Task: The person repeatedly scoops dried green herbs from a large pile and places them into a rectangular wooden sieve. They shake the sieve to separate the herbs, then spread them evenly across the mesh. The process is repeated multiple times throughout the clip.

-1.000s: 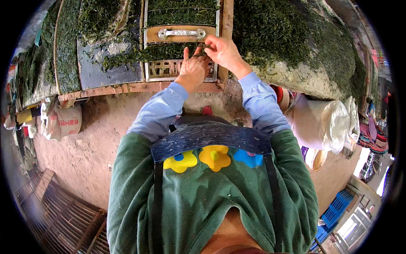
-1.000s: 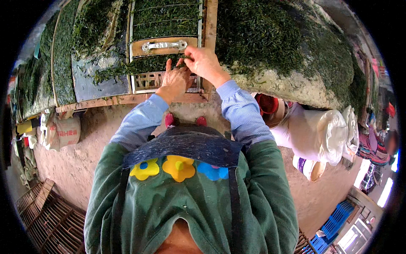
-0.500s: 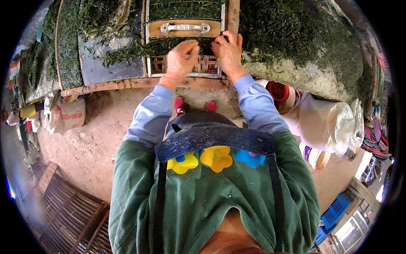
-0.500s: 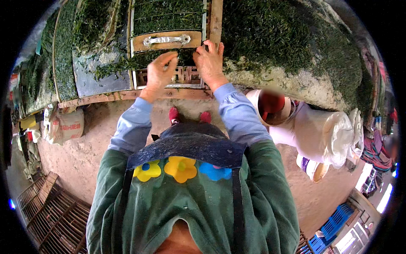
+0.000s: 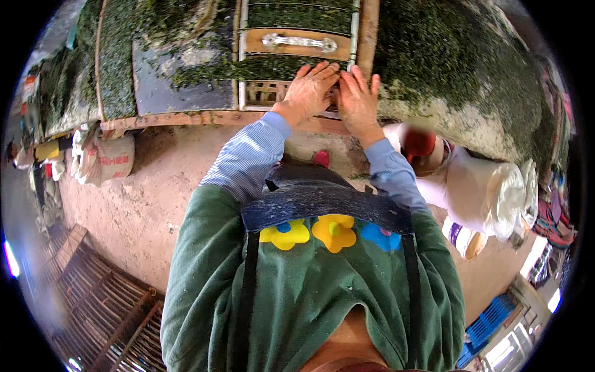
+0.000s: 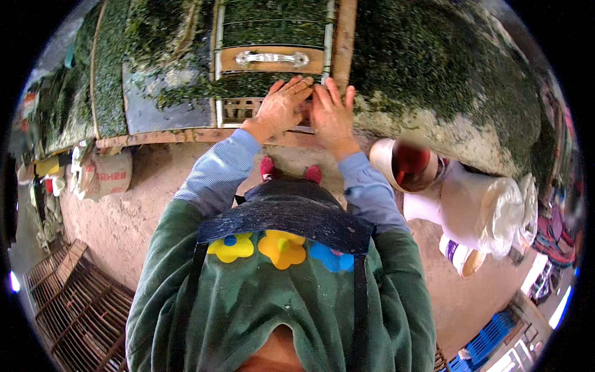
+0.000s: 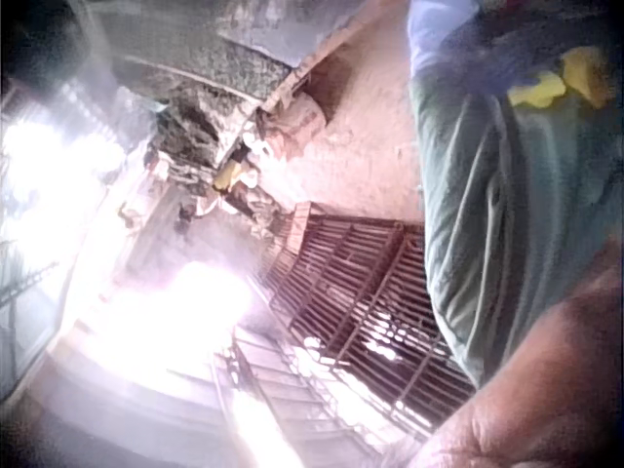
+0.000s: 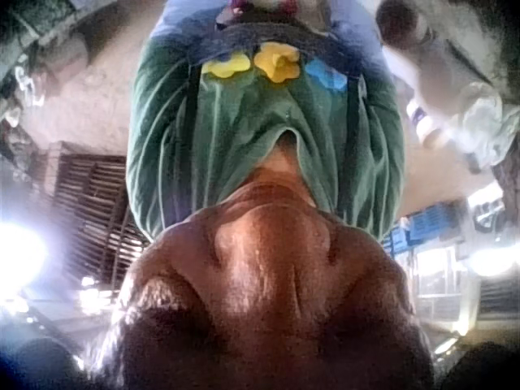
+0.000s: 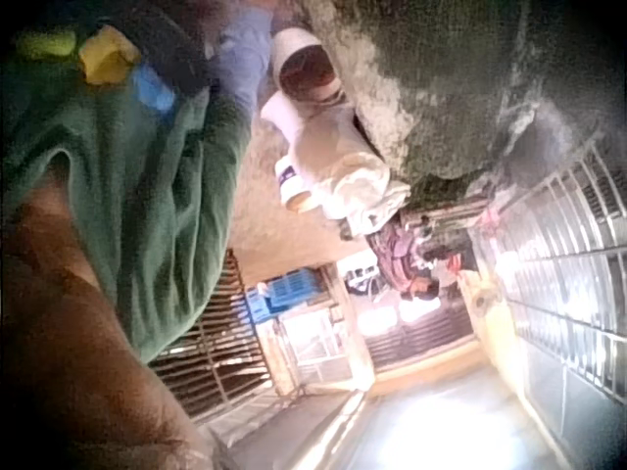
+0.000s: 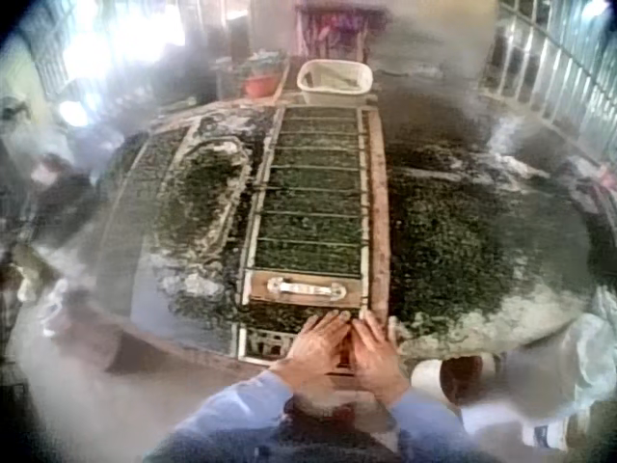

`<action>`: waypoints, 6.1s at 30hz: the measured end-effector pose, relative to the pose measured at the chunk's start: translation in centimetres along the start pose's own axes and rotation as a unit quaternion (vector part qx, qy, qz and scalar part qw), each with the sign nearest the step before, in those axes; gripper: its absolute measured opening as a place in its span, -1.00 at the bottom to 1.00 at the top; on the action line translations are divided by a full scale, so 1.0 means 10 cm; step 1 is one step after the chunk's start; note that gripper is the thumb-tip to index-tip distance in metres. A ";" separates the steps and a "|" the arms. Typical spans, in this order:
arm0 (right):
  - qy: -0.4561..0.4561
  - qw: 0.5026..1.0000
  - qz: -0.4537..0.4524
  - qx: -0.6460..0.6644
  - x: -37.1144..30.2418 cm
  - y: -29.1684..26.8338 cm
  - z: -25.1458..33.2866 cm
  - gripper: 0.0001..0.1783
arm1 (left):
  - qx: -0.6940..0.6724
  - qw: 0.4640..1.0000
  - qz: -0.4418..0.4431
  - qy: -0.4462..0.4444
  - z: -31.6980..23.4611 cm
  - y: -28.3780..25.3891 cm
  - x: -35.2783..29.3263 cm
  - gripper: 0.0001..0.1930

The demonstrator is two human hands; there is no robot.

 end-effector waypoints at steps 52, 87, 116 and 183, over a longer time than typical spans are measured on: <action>-0.131 0.978 0.146 0.068 0.78 0.29 1.31 -0.39 | -0.051 0.876 -0.259 -0.403 2.38 -0.78 -1.93 -0.04; -0.024 0.985 0.148 0.091 0.68 0.11 1.14 -0.54 | -0.187 0.944 -0.227 -0.147 1.42 -0.59 -0.84 -0.74; 0.217 0.920 -0.089 0.313 -0.25 0.08 -0.85 -0.81 | 0.092 0.976 0.005 -0.200 0.90 -0.81 -0.44 -0.77; -0.086 0.990 -0.078 0.079 0.84 -0.45 0.18 -0.82 | -0.067 0.982 -0.075 -0.161 0.81 -0.29 -0.18 -0.85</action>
Point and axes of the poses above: each hand's wrist, its own x-axis towards the middle knuckle, its own y-axis out of the palm, z = x × y, the point moved 3 cm from there along x, towards the middle knuckle, and after that the axes turned 11 degrees about z, right-handed, at the moved point
